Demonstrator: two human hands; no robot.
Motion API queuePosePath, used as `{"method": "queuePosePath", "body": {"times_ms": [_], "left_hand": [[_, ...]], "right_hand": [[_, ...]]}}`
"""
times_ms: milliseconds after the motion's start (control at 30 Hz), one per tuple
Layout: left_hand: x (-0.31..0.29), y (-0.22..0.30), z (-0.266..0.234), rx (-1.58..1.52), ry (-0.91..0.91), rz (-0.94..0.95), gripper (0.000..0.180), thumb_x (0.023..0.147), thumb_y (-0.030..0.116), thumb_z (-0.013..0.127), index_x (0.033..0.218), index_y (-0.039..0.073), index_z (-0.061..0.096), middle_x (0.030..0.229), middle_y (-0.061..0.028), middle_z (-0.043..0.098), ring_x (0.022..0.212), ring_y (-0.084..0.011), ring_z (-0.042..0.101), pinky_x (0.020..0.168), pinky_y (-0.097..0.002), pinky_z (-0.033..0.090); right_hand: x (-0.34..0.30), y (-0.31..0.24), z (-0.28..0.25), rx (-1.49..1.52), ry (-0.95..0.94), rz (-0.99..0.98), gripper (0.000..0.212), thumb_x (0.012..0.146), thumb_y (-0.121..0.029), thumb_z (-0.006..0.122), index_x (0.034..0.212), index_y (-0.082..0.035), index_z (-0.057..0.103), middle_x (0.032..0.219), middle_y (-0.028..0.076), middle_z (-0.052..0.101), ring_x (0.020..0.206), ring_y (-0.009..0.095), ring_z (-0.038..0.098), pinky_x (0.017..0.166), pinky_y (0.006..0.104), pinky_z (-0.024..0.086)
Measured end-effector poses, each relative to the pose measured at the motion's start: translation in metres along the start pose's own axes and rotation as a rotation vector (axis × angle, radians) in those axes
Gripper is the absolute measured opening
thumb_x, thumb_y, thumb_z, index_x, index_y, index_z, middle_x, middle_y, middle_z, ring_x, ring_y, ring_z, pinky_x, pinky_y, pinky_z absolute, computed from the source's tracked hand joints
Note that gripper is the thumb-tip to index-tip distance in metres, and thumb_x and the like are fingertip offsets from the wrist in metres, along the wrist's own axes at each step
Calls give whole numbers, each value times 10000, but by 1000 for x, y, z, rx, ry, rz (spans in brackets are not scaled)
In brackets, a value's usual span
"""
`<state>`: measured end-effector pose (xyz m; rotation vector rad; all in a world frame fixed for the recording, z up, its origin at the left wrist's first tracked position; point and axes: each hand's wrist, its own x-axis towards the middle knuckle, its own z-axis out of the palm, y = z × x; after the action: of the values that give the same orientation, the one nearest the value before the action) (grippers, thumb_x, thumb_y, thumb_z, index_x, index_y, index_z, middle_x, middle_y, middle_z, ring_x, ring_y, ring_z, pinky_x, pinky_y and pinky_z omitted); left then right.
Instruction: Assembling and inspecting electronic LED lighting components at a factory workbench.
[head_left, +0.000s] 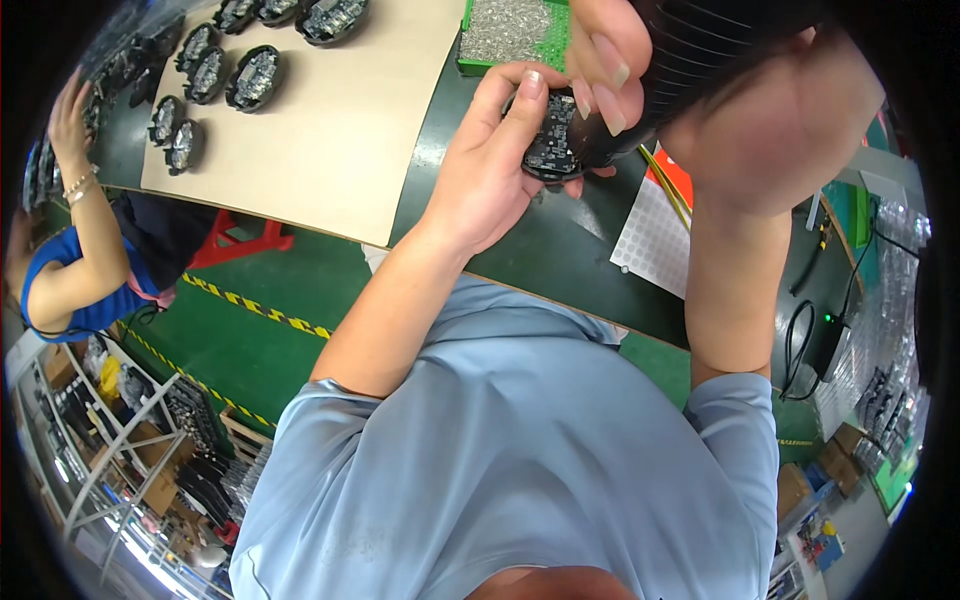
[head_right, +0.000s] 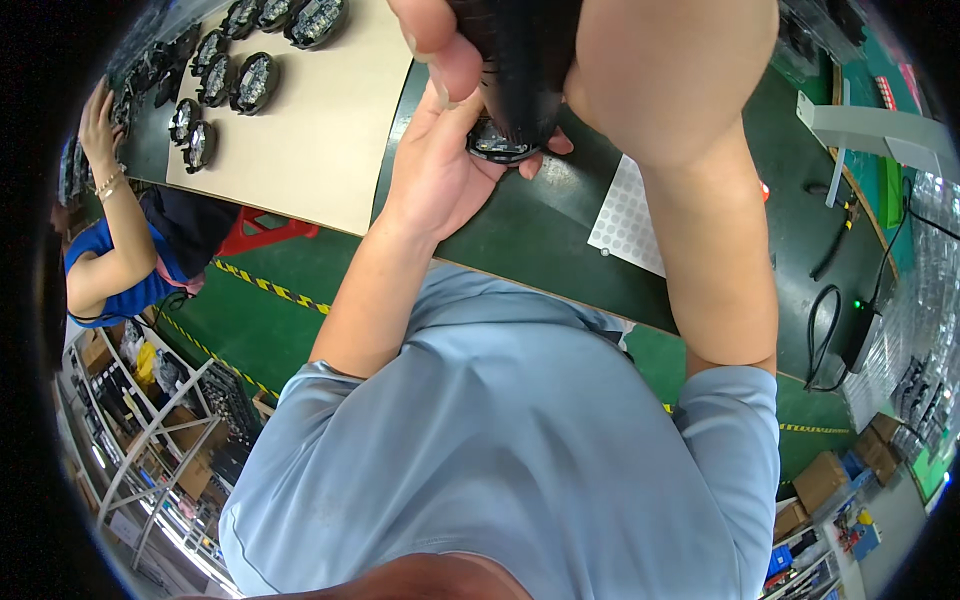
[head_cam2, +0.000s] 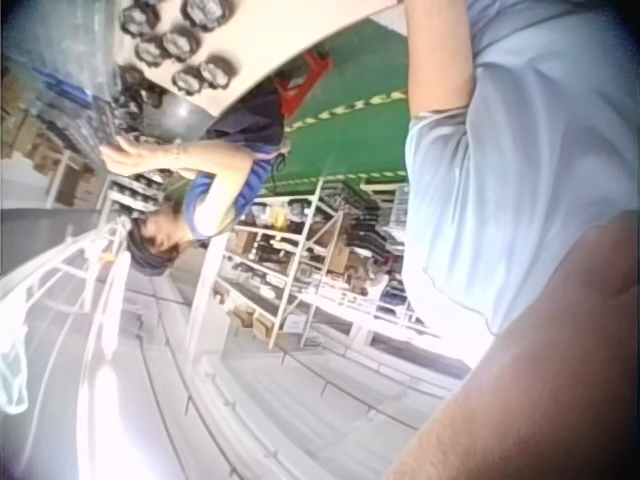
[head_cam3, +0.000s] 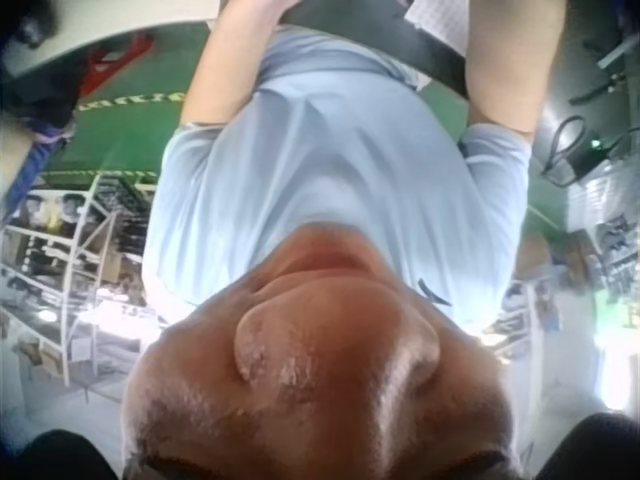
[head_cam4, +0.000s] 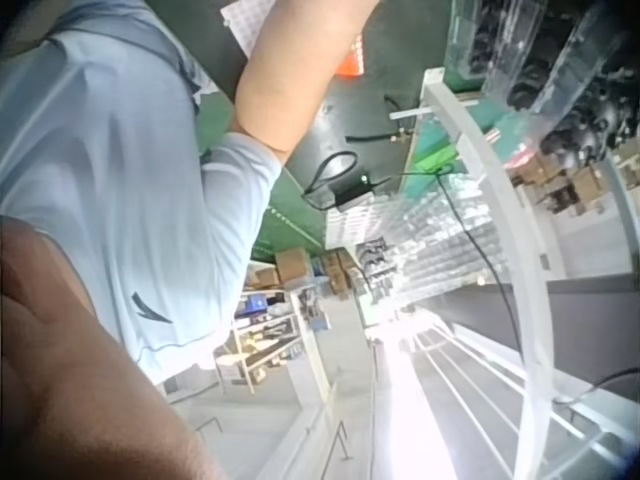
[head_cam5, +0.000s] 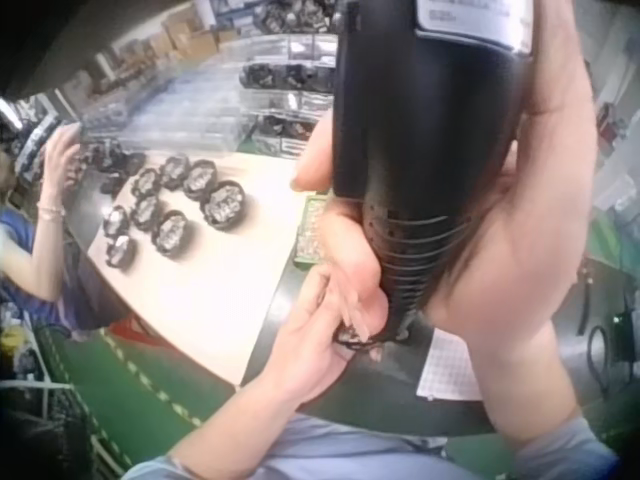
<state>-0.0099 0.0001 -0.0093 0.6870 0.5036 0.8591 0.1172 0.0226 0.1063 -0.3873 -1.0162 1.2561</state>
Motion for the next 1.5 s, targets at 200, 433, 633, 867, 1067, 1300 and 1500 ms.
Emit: {"method": "queuePosePath", "body": {"times_ms": [200, 433, 633, 867, 1067, 1300, 1500], "left_hand": [[1, -3, -2, -34, -36, 22, 365, 1117, 263, 342, 1409, 62, 429, 1199, -181, 644, 922, -347, 706, 655, -345, 528], [1, 3, 4, -37, 19, -16, 341, 1122, 240, 304, 1403, 70, 396, 1154, -184, 645, 894, -362, 703, 669, -380, 552], [3, 1, 3, -19, 14, -17, 330, 1124, 269, 303, 1364, 73, 418, 1121, -181, 648, 879, -355, 700, 664, -384, 544], [0, 0, 1, -35, -29, 32, 405, 1118, 417, 322, 1250, 58, 454, 1015, -155, 686, 791, -265, 719, 588, -329, 526], [-9, 9, 9, -12, -65, 17, 361, 1050, 181, 394, 1399, 95, 366, 1146, -298, 636, 794, -322, 694, 530, -305, 488], [-18, 17, 20, -22, -92, 4, 421, 1019, 142, 458, 1418, 54, 359, 1149, -343, 612, 769, -353, 693, 482, -298, 490], [-23, 28, 31, 61, -98, 51, 277, 1036, 140, 476, 1300, 96, 405, 1128, -370, 607, 723, -352, 696, 449, -292, 490]], "right_hand": [[-1, 1, -4, 96, -39, 48, 963, 882, -872, 311, 898, 71, 505, 526, 128, 525, 378, 186, 511, 373, 285, 465], [1, 6, -10, 222, -100, 120, 967, 876, -877, 320, 893, 74, 495, 521, 132, 521, 373, 188, 509, 368, 286, 464], [5, 9, -8, 324, -156, 160, 971, 871, -881, 328, 888, 76, 487, 517, 136, 518, 369, 189, 507, 364, 286, 463], [-5, 6, -21, 131, -249, 103, 954, 930, -823, 278, 886, 93, 541, 519, 141, 534, 348, 194, 492, 371, 280, 467], [-5, -9, -26, -80, -164, 29, 942, 947, -801, 263, 883, 91, 559, 523, 138, 542, 344, 193, 488, 372, 281, 466], [6, -15, -32, -288, -52, -60, 929, 968, -776, 246, 880, 87, 579, 527, 134, 550, 339, 192, 483, 374, 282, 465], [25, -37, -39, -507, 39, -170, 921, 985, -754, 232, 877, 85, 597, 530, 131, 558, 335, 190, 478, 376, 283, 464]]}}
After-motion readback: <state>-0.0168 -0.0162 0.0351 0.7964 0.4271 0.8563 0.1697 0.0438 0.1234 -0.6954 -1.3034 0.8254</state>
